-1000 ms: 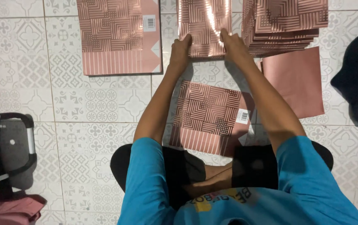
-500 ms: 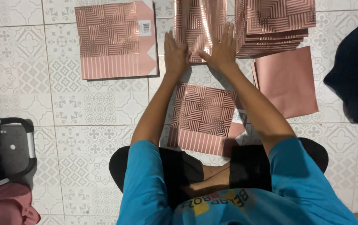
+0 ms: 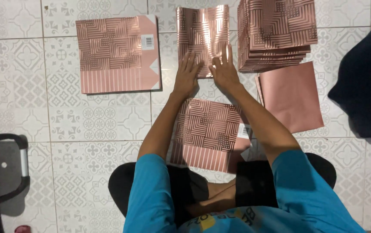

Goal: Assembling paper gift boxes by folding flat-packed sheets into 3D shapes while sitting on the floor.

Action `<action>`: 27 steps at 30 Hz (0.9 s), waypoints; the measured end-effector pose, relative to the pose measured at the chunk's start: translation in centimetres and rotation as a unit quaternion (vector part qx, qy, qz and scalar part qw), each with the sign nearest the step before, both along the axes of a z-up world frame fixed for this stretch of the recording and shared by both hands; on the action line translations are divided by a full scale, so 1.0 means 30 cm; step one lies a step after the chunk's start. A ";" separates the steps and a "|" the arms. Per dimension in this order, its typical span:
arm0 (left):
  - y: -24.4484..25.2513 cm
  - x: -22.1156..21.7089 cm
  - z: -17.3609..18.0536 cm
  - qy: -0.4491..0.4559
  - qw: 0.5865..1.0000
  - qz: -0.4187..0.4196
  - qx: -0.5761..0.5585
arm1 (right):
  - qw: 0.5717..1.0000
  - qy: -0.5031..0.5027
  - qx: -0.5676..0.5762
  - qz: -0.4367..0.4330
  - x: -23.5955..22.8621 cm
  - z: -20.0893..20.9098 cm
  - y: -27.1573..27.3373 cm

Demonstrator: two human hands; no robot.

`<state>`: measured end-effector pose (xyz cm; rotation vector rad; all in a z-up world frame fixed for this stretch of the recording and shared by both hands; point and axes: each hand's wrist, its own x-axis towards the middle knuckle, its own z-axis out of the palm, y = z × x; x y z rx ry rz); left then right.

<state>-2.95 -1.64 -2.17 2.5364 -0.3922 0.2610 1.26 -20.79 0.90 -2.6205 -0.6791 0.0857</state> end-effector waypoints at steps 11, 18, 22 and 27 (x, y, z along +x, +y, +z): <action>-0.003 -0.003 0.210 -0.062 0.998 -0.003 -0.019 | 0.993 -0.110 -0.005 -0.037 0.030 0.103 0.013; -0.044 -0.305 0.293 -0.055 0.994 0.075 -0.049 | 0.984 -0.141 0.107 -0.015 -0.237 0.310 -0.031; 0.014 -0.548 0.143 -0.050 0.981 0.185 -0.036 | 0.970 -0.188 0.137 -0.067 -0.402 0.116 -0.178; 0.034 -0.863 -0.057 0.190 0.951 0.242 0.002 | 0.927 0.251 -0.051 -0.273 -0.686 -0.026 -0.402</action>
